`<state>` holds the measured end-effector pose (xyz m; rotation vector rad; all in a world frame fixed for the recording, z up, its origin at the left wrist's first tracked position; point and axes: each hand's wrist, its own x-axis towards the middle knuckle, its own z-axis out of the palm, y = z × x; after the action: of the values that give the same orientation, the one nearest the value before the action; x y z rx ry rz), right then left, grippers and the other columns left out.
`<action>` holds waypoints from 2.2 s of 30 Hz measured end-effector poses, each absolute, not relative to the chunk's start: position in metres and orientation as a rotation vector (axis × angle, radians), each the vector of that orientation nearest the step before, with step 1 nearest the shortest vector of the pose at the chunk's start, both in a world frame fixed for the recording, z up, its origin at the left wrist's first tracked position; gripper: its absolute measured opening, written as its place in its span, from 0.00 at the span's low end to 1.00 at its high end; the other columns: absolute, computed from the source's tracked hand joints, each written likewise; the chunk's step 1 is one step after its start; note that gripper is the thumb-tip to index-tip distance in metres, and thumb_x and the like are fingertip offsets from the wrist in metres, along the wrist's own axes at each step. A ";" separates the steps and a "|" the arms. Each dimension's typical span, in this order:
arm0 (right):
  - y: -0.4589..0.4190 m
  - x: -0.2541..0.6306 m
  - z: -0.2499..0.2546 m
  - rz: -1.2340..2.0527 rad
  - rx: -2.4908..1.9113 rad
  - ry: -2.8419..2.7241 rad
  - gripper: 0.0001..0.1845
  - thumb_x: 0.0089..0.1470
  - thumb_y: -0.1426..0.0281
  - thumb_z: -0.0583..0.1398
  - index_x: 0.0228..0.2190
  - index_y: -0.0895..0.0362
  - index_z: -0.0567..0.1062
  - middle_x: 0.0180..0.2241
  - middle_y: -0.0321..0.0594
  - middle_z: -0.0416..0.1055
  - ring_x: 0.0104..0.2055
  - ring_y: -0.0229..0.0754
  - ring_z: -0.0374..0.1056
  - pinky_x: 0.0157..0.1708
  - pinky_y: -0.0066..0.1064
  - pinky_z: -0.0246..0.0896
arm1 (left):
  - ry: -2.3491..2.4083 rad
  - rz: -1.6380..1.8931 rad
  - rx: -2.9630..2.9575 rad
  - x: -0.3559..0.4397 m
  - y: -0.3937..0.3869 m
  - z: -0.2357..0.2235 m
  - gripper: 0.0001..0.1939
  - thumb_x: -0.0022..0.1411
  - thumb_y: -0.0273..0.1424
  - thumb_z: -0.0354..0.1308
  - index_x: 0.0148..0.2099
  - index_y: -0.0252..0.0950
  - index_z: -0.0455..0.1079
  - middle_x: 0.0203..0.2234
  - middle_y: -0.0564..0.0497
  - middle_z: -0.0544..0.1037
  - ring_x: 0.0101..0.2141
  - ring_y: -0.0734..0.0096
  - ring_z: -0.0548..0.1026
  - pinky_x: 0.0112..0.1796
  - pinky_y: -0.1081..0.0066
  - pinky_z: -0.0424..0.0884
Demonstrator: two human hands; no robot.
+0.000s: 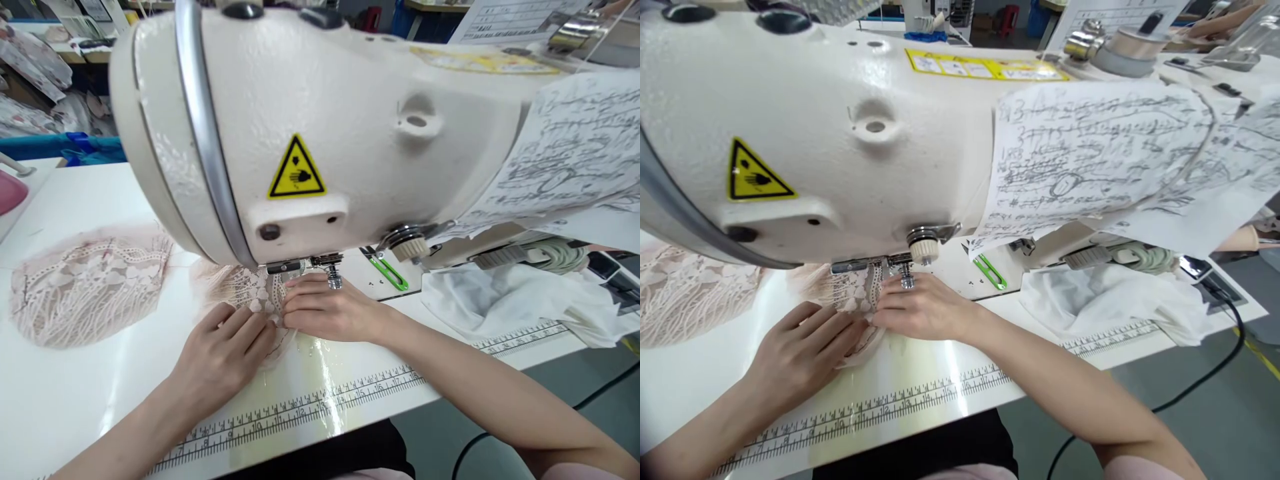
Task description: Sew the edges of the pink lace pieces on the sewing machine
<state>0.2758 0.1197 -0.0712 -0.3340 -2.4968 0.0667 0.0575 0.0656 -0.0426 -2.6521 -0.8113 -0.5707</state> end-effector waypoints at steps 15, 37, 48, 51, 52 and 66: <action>0.115 0.275 -0.078 0.013 -0.424 -2.605 0.11 0.60 0.78 0.54 0.36 0.54 0.75 0.33 0.31 0.75 0.37 0.30 0.68 0.35 0.22 0.67 | -0.946 -0.571 -2.701 0.060 0.069 -0.056 0.10 0.64 0.26 0.50 0.44 0.27 0.69 0.48 0.37 0.77 0.49 0.58 0.76 0.43 0.66 0.78; 0.115 0.276 -0.065 -0.226 -0.597 -2.443 0.16 0.56 0.79 0.50 0.26 0.54 0.74 0.26 0.25 0.74 0.25 0.29 0.59 0.21 0.26 0.48 | -0.978 -0.550 -2.724 0.065 0.069 -0.052 0.13 0.62 0.25 0.49 0.46 0.27 0.70 0.50 0.38 0.76 0.52 0.57 0.74 0.46 0.64 0.77; 0.125 0.281 -0.069 -0.057 -0.581 -2.521 0.15 0.57 0.79 0.50 0.34 0.54 0.74 0.29 0.31 0.75 0.30 0.32 0.67 0.27 0.24 0.59 | -0.977 -0.559 -2.739 0.067 0.074 -0.054 0.14 0.65 0.26 0.49 0.50 0.26 0.68 0.51 0.38 0.75 0.53 0.57 0.72 0.48 0.63 0.77; 0.127 0.282 -0.069 -0.029 -0.577 -2.530 0.15 0.58 0.79 0.50 0.35 0.54 0.74 0.29 0.32 0.75 0.30 0.32 0.67 0.30 0.25 0.62 | -0.985 -0.569 -2.728 0.067 0.075 -0.054 0.13 0.65 0.25 0.49 0.50 0.27 0.68 0.50 0.39 0.76 0.53 0.58 0.73 0.47 0.64 0.77; 0.127 0.282 -0.069 -0.042 -0.582 -2.528 0.15 0.57 0.80 0.50 0.35 0.54 0.74 0.30 0.32 0.75 0.30 0.32 0.67 0.30 0.25 0.61 | -0.989 -0.568 -2.727 0.067 0.075 -0.054 0.13 0.65 0.25 0.48 0.50 0.27 0.68 0.50 0.40 0.76 0.53 0.58 0.73 0.46 0.64 0.77; 0.118 0.266 -0.083 -0.124 -0.537 -2.497 0.12 0.58 0.81 0.55 0.34 0.54 0.75 0.31 0.31 0.75 0.36 0.33 0.67 0.31 0.25 0.60 | -1.011 -0.541 -2.651 0.054 0.082 -0.053 0.11 0.65 0.28 0.48 0.43 0.30 0.70 0.48 0.39 0.77 0.47 0.58 0.77 0.43 0.65 0.79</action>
<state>0.2661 0.1177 -0.0833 -0.5373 -2.4970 -0.1241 0.0544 0.0823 -0.0529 -2.6511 -1.0111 -0.5410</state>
